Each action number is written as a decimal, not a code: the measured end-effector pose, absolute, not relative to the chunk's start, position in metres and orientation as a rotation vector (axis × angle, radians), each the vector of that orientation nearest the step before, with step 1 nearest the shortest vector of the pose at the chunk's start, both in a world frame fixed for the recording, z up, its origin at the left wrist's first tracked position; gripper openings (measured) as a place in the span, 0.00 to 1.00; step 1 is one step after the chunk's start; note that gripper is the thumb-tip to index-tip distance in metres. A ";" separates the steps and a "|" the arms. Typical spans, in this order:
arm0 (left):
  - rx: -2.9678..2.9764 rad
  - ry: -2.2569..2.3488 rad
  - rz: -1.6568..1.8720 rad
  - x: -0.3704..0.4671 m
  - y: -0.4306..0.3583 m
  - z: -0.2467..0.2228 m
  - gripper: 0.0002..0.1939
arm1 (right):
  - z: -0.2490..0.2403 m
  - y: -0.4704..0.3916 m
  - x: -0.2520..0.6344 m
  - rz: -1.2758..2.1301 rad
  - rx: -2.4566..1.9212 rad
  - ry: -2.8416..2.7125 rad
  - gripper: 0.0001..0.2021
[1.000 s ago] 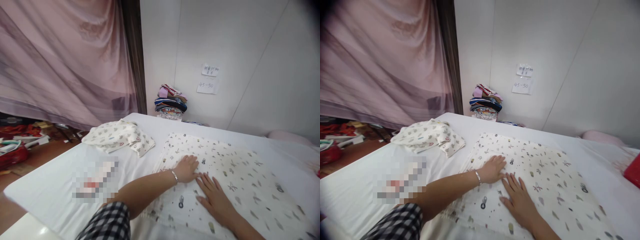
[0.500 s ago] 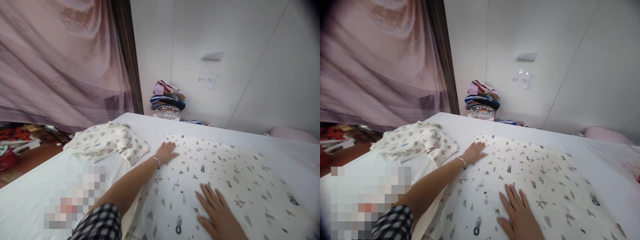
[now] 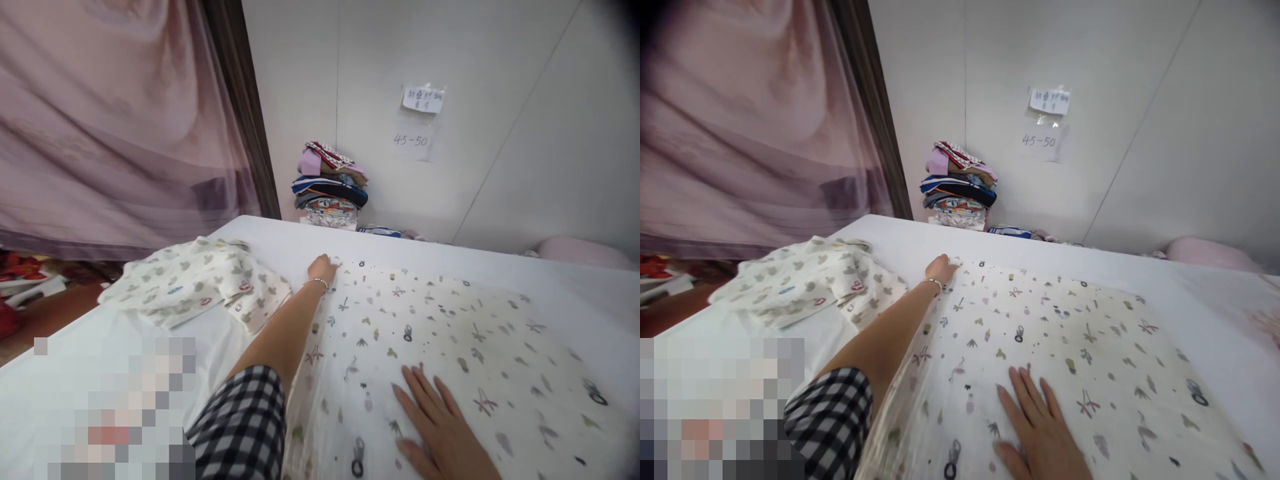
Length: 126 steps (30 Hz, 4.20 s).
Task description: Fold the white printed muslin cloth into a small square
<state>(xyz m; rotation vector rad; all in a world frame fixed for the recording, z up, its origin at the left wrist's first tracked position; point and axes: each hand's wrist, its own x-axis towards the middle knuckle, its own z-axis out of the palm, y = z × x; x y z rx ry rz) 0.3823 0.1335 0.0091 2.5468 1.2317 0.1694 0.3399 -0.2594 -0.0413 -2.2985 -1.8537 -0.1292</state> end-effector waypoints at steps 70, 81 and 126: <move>2.436 1.308 0.246 0.379 0.141 0.016 0.24 | -0.031 -0.120 0.519 0.157 -2.822 -1.264 0.33; 2.588 1.258 0.348 0.396 0.120 0.021 0.26 | -0.006 -0.118 0.512 0.334 -2.750 -1.256 0.35; 3.142 0.424 0.293 0.292 0.076 -0.004 0.22 | -0.033 -0.411 0.520 -0.027 -2.997 -0.736 0.33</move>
